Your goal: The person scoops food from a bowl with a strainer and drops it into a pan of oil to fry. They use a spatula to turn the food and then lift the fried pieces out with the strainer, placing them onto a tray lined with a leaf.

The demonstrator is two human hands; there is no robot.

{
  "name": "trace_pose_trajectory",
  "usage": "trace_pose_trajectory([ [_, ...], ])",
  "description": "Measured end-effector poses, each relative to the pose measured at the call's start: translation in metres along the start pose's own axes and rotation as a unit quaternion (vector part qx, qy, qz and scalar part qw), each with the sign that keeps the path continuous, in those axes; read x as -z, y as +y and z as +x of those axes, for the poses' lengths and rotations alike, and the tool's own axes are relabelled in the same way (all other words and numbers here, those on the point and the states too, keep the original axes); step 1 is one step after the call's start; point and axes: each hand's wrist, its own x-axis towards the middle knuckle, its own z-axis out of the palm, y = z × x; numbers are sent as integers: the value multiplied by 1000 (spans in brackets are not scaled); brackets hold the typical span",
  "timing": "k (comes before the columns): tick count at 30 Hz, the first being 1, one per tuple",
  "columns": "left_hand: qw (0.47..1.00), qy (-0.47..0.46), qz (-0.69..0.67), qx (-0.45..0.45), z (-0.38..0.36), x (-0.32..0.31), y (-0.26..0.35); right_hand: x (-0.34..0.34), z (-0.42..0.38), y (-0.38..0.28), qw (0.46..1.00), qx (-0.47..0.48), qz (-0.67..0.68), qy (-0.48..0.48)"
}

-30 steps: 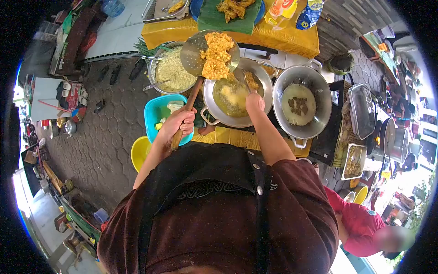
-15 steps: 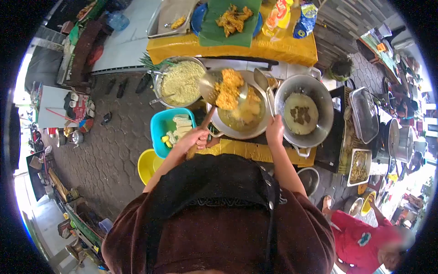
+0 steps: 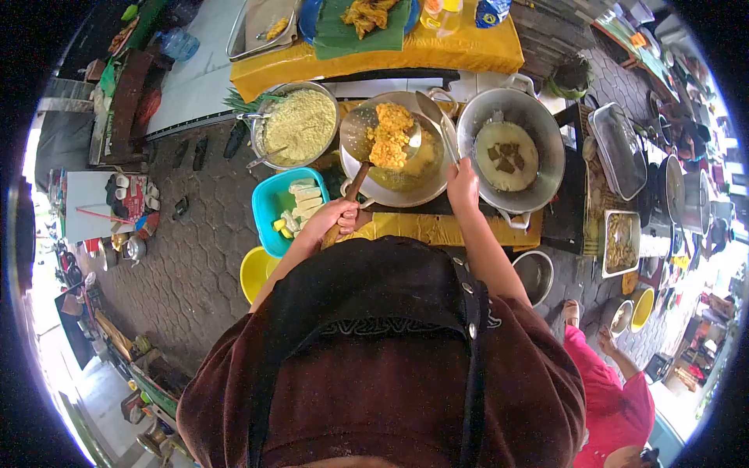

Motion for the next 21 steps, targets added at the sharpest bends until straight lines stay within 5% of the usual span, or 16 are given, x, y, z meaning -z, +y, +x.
trace_pose_trajectory([
  [9, 1000, -3, 3, -3, -3, -5, 8, -2, 11, 18, 1000, -20, 13, 10],
  [15, 996, 20, 28, -88, -40, -45, 37, -9, 14, 38, 997, -68, -28, -36],
  [21, 995, 32, 18, -91, -7, -21, 1, -27, 5, 55, 993, -91, -37, -59],
])
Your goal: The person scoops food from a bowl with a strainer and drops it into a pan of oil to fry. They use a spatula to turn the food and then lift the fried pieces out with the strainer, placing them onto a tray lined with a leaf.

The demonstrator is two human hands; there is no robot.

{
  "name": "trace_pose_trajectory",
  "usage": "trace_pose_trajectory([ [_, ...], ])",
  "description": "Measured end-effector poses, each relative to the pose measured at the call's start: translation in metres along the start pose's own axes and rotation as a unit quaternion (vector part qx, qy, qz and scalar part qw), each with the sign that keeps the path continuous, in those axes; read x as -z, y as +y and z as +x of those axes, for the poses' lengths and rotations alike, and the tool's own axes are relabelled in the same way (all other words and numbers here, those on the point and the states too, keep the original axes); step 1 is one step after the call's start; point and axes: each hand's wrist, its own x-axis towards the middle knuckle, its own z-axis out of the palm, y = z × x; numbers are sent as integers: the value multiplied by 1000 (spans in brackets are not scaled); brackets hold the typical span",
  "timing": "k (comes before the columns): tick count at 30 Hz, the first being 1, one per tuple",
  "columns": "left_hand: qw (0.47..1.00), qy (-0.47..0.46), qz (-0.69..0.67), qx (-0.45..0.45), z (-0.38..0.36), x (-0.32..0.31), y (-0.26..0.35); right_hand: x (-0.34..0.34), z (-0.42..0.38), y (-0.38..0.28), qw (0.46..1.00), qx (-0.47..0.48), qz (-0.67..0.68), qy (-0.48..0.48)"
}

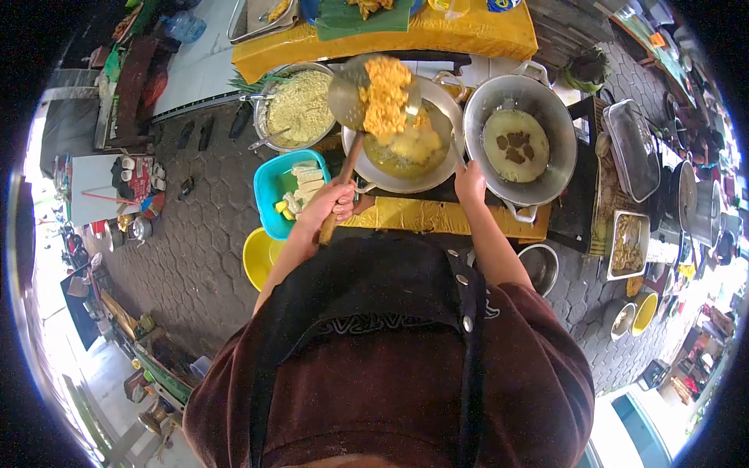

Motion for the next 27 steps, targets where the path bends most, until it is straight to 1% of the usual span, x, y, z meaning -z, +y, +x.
trace_pose_trajectory([
  [1, 1000, 17, -8, 15, 2, 0, -6, -1, -1, 1, 1000, 5, 10, -4],
  [2, 1000, 17, -8, 10, 2, 3, -13, -2, 0, 2, 1000, 9, 10, -4],
  [4, 998, 11, -20, 53, 0, 9, -25, -3, 3, 0, 1000, 4, 9, -5],
  [5, 998, 5, -17, 60, -4, 12, -27, -2, 4, -2, 1000, 20, 17, 8],
  [7, 998, 9, -37, 53, -13, 12, -29, 5, 5, -9, 999, 36, 25, 6],
  [10, 998, 9, -57, 40, -34, 6, -14, 11, 3, -18, 997, 49, 49, 22],
  [12, 999, 20, -36, 11, -47, 2, 1, 15, 1, -25, 996, 42, 62, 41],
  [14, 1000, 26, 4, -9, -53, 3, 14, 13, 0, -27, 996, 29, 69, 41],
  [16, 1000, -6, 19, -13, -45, 18, 17, 6, -3, -24, 995, 25, 79, 51],
  [18, 1000, -18, 12, 0, -29, 34, 17, -4, -6, -20, 994, 33, 84, 67],
  [20, 999, -28, -11, 41, -14, 43, 17, -13, -10, -20, 995, 12, 70, 74],
  [21, 998, -31, -11, 55, -8, 50, 16, -14, -11, -22, 994, 18, 71, 79],
  [22, 996, -38, -33, 73, -2, 60, 9, -14, -14, -26, 996, 5, 63, 56],
  [23, 992, -63, -51, 99, -5, 67, 9, -15, -17, -31, 998, -9, 55, 34],
  [24, 986, -88, -68, 126, -9, 74, 11, -17, -19, -35, 998, -3, 56, 38],
  [25, 986, -91, -67, 121, -17, 78, 17, -19, -21, -38, 997, -16, 59, 47],
  [26, 980, -107, -106, 130, -28, 81, 27, -22, -23, -38, 996, -30, 61, 55],
  [27, 972, -123, -145, 141, -40, 83, 38, -29, -21, -31, 996, -4, 43, 73],
])
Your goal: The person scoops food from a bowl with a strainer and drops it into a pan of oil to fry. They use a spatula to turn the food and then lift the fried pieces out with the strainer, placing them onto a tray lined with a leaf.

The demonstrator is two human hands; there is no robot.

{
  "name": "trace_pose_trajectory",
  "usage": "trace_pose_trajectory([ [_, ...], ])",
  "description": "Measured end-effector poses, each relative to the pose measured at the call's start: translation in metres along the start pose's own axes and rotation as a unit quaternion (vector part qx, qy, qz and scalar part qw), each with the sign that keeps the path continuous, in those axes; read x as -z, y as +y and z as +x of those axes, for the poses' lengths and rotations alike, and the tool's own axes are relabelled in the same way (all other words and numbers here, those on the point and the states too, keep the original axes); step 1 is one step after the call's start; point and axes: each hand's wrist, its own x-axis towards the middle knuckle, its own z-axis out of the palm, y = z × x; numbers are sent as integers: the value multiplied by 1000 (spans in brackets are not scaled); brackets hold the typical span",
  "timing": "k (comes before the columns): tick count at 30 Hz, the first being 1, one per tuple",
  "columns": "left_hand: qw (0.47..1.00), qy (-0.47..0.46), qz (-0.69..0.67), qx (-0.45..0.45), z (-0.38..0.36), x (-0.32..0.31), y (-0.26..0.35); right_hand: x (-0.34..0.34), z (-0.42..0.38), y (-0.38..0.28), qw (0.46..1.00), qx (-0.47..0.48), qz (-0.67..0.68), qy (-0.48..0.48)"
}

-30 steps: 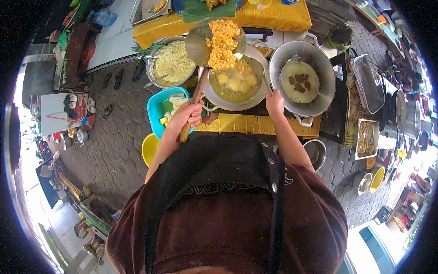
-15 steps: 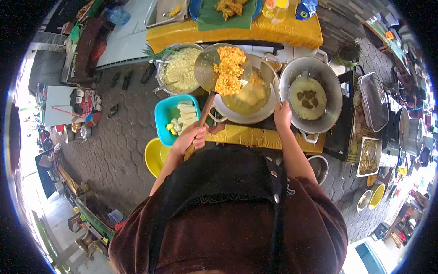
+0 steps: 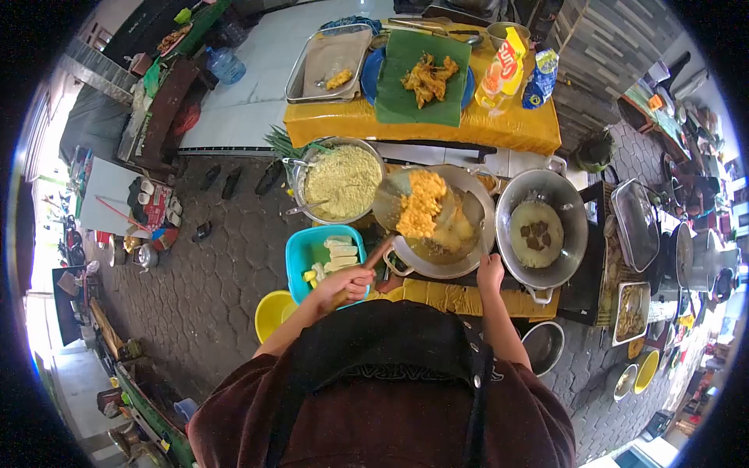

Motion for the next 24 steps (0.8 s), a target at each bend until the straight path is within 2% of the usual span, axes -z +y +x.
trace_pose_trajectory([
  [5, 983, 106, 62, -133, -78, -32, 94, -2, -7, -6, 1000, -13, 11, -9],
  [6, 969, 165, 68, -174, -91, -47, 121, -3, -8, -6, 1000, -11, 13, 2],
  [7, 962, 154, 97, -201, -93, -24, 152, -5, -11, -7, 1000, -8, 14, 14],
  [9, 925, 170, 211, -267, -103, -34, 210, -4, -15, -14, 1000, -15, 11, 23],
  [10, 917, 177, 224, -278, -99, -16, 243, -4, -16, -11, 1000, -19, 6, 23],
  [11, 888, 221, 291, -278, -96, -2, 273, -5, -17, -11, 999, -23, 1, 24],
  [12, 849, 250, 322, -335, -86, 5, 297, -6, -19, -10, 999, -14, 4, 32],
  [13, 830, 267, 344, -348, -78, 16, 323, -3, -24, -11, 999, -14, 3, 39],
  [14, 805, 337, 338, -351, -65, 26, 347, 0, -28, -15, 999, -14, -6, 37],
  [15, 806, 332, 339, -354, -53, 36, 365, 2, -31, -19, 999, -14, -16, 35],
  [17, 671, 469, 479, -315, -25, 56, 391, 3, -37, -20, 999, -19, -15, 40],
  [18, 674, 465, 480, -315, -7, 68, 399, 4, -38, -21, 999, -25, -12, 37],
  [20, 391, 581, 634, -329, 17, 79, 398, 4, -42, -22, 999, -26, -8, 42],
  [21, 395, 578, 636, -324, 26, 85, 398, 4, -46, -21, 999, -24, -1, 43],
  [23, 445, 617, 590, -271, 30, 55, 378, 3, -49, -22, 999, -23, -4, 49],
  [24, 447, 615, 593, -265, 33, 60, 372, 4, -51, -25, 999, -31, -8, 43],
])
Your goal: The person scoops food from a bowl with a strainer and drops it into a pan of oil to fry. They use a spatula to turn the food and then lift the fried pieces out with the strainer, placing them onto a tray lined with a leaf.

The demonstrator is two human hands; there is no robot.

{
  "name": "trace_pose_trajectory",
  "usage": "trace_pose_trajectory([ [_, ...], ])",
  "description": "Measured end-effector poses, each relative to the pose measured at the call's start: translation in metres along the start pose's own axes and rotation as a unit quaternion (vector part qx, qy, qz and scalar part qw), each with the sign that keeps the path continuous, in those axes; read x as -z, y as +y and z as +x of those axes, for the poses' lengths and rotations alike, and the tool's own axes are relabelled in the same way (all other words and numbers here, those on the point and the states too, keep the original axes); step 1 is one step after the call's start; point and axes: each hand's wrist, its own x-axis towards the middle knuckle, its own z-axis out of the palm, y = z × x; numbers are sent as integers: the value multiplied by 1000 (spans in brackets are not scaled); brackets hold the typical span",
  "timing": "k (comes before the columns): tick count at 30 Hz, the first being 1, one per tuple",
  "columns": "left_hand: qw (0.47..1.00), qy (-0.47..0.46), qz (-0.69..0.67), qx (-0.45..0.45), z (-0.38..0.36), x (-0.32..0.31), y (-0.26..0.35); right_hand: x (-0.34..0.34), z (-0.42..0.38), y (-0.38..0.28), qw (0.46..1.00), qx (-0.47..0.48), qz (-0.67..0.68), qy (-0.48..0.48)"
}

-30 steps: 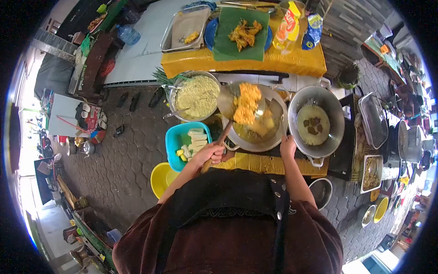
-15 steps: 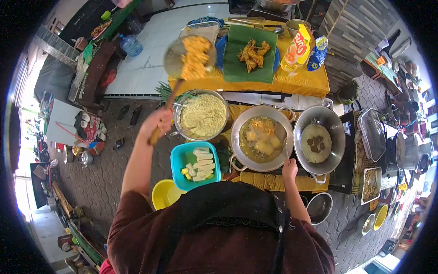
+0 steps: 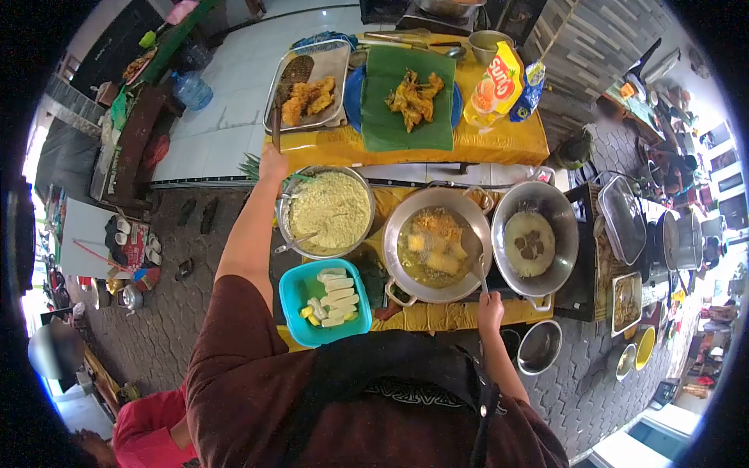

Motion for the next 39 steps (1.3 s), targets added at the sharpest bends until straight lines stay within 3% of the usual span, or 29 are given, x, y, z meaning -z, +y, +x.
trace_pose_trajectory([
  [2, 998, 0, 33, -60, -9, -7, -8, -5, -2, 2, 1000, -4, 1, 1],
  [11, 997, -2, -60, -40, -52, 14, -19, -29, -8, 0, 1000, -13, 9, 19],
  [15, 980, 108, -95, -141, -37, -20, -43, -39, -4, 9, 999, -27, 2, 20],
  [16, 979, 82, -127, -133, -40, -17, -40, -32, -8, -4, 998, -55, 0, 11],
  [18, 956, -52, -290, 7, -67, 4, -12, -33, -12, -2, 998, -61, 20, 29],
  [19, 955, -63, -288, 9, -83, 10, -7, -30, -14, -4, 998, -63, 14, 20],
  [21, 848, -138, -511, -6, -105, 17, -4, -27, -13, 4, 997, -67, -25, -13],
  [22, 827, -162, -538, -7, -120, 21, -2, -27, -17, 9, 997, -69, -27, -14],
  [23, 828, -163, -537, -6, -136, 24, -5, -29, -20, 15, 998, -61, -21, -5],
  [25, 781, -281, -557, 21, -169, 31, -13, -29, -19, 21, 999, -48, -13, 4],
  [27, 764, -331, -550, 59, -208, 32, -21, -25, -20, 22, 997, -40, -57, -30],
  [32, 749, -370, -537, 114, -305, 23, -43, -14, -33, 25, 993, 7, -79, -82],
  [34, 718, -416, -537, 150, -336, 17, -53, -12, -39, 33, 986, 41, -98, -129],
  [39, 792, -397, -443, 136, -385, -3, -67, -27, -41, 63, 988, 37, -48, -140],
])
